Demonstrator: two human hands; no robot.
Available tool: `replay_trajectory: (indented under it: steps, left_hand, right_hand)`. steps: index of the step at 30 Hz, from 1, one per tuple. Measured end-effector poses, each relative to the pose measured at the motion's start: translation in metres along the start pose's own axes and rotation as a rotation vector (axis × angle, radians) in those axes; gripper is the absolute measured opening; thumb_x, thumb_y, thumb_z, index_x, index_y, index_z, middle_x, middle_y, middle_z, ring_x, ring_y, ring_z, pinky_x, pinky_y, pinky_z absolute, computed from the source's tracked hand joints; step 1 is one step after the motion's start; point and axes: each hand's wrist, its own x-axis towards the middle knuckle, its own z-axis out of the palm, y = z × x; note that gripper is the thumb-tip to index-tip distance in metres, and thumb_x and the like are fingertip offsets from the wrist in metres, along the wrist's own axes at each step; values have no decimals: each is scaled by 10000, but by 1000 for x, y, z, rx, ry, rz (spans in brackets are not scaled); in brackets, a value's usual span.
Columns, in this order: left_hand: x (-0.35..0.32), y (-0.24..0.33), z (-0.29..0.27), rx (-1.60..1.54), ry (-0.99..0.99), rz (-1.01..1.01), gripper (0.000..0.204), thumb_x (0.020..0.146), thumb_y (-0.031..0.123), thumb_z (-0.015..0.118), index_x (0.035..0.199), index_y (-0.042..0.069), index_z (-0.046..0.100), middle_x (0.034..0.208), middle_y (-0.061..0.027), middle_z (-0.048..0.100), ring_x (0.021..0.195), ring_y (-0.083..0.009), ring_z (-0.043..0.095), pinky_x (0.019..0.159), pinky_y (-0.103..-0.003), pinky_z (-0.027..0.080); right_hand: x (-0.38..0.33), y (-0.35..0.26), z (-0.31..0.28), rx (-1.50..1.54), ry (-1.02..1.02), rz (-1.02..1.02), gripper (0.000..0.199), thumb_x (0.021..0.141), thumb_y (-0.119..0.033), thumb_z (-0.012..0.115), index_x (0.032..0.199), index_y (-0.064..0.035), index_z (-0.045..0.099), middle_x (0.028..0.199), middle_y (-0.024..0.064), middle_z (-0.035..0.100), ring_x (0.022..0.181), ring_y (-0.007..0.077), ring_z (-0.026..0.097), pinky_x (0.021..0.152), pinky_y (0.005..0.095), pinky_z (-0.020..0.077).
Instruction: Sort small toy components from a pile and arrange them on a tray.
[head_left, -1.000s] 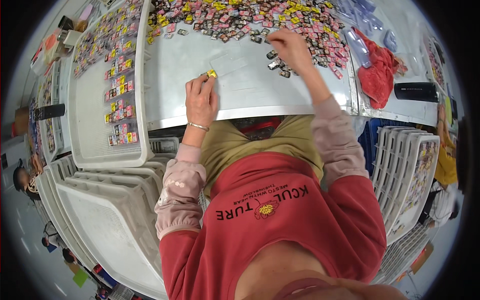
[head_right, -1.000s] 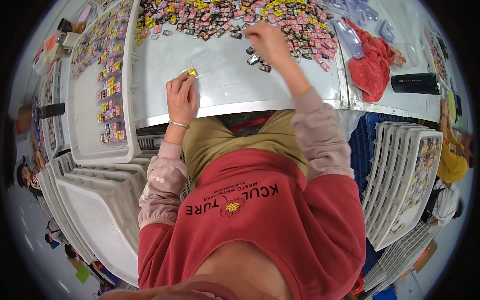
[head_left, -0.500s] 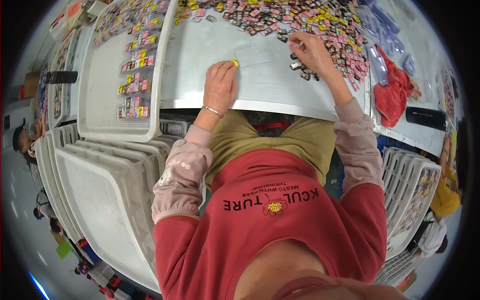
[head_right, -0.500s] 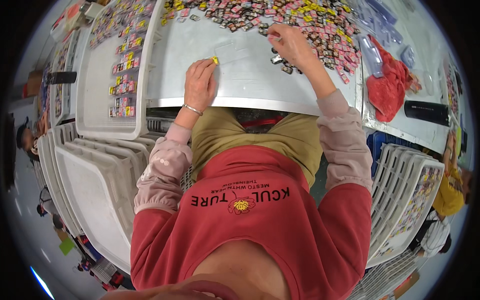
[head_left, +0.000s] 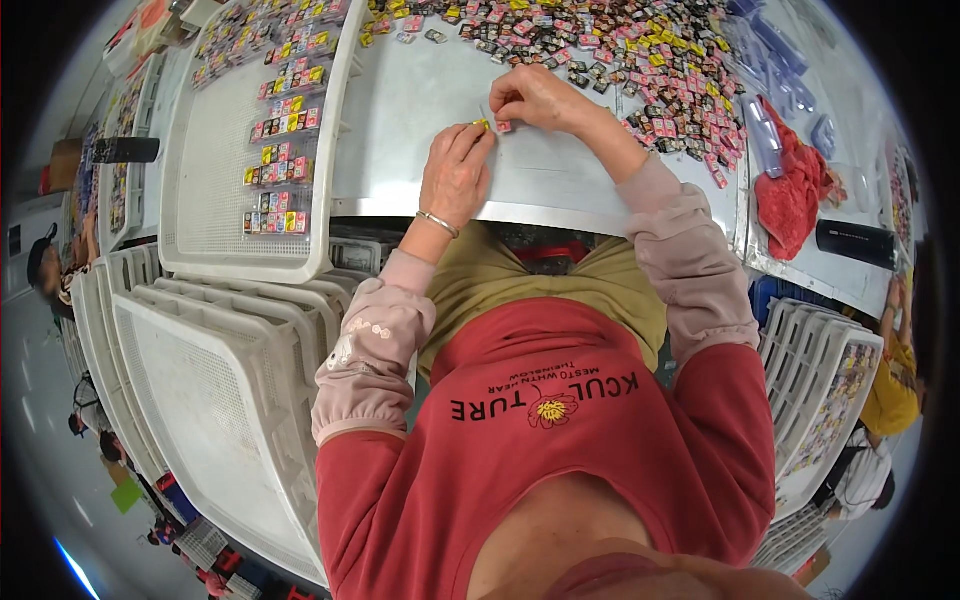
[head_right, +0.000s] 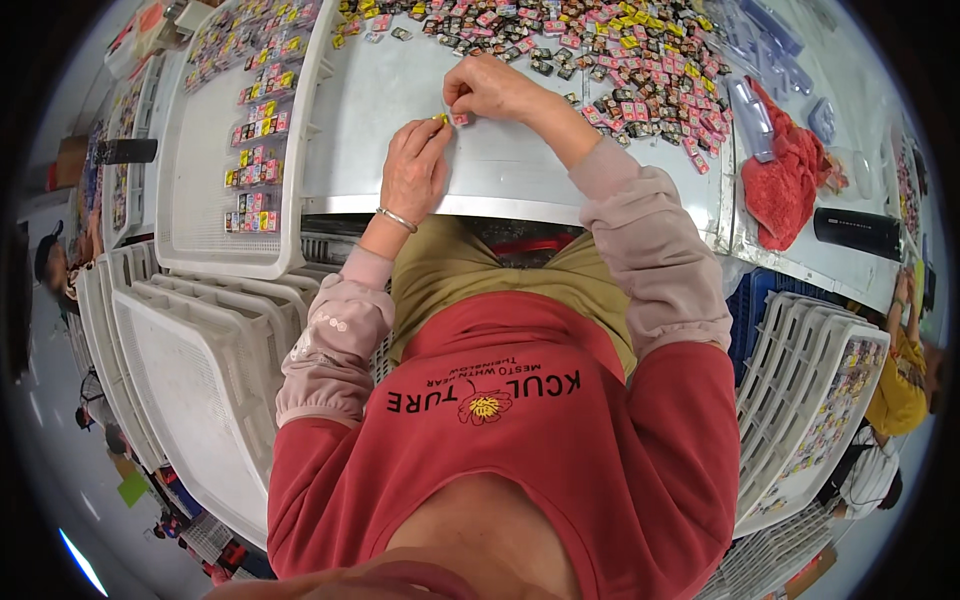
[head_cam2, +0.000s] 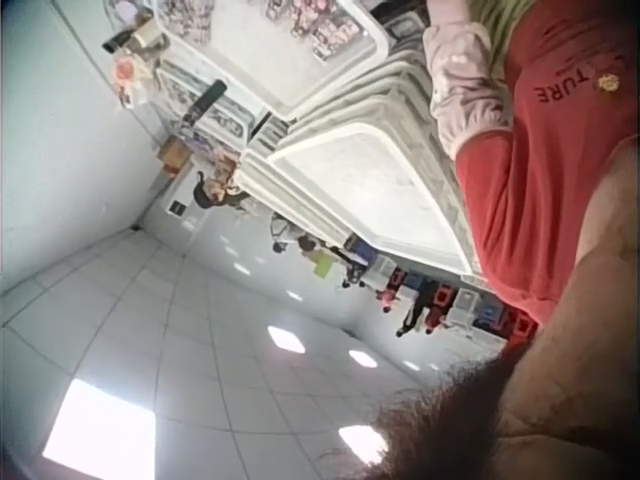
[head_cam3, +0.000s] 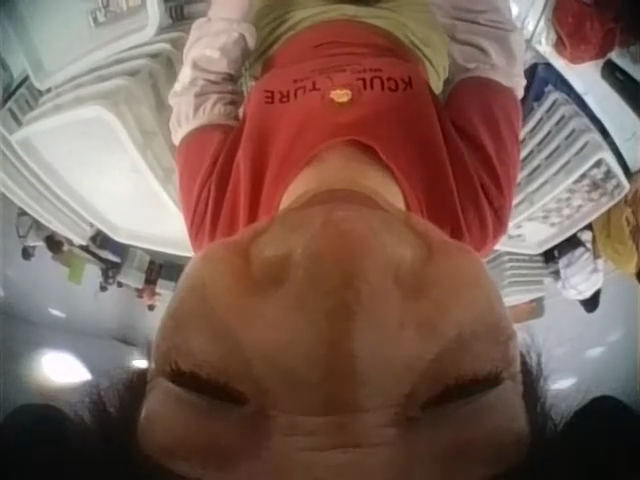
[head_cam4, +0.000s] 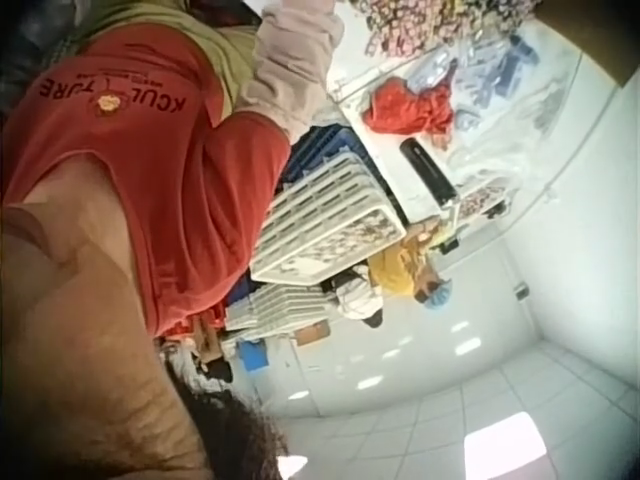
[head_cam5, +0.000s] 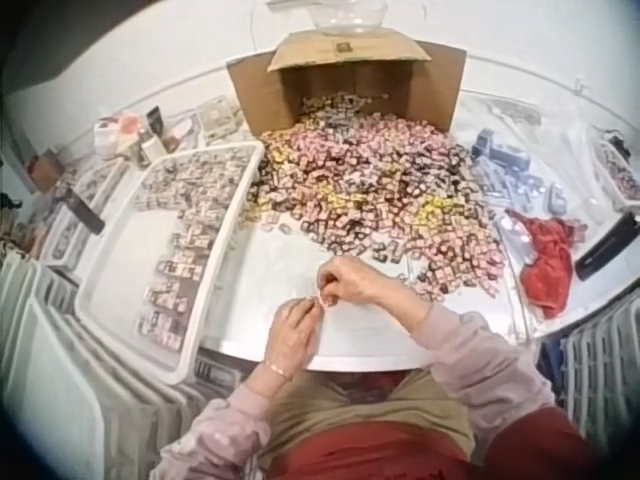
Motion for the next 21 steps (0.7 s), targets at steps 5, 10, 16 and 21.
replay_trajectory:
  steps: [5,10,16,21]
  left_hand:
    - [0,-4,7,-39,9,10,415,668,-47,582,1080,1,598,1122,-121,568,1064,-301,517,916,-385,440]
    - [0,-3,3,-78,-11,-6,430,677,-48,573,1101,15,601,1112,-122,569,1063,-307,516,913,-386,441]
    - [4,0,2,-31,-36,-21,407,725,-51,552,1115,49,612,1071,-117,571,1004,-322,522,863,-388,447]
    - [3,3,2,-1,-61,-23,480,698,-53,532,1162,51,591,1091,-116,561,1033,-307,513,891,-397,421]
  right_hand:
    - [0,7,13,-163,85,-19,43,708,-40,649,747,-21,651,719,132,651,660,262,633,618,345,494]
    - [-26,-9,55,-309,384,-47,152,727,-19,598,865,-45,654,834,157,665,763,339,636,680,403,510]
    - [-58,-14,26,101,439,60,182,821,-45,571,997,-40,619,948,147,658,891,333,622,716,373,503]
    - [-122,22,-43,-426,622,135,147,798,-97,634,932,-40,652,929,116,645,888,324,607,767,369,491]
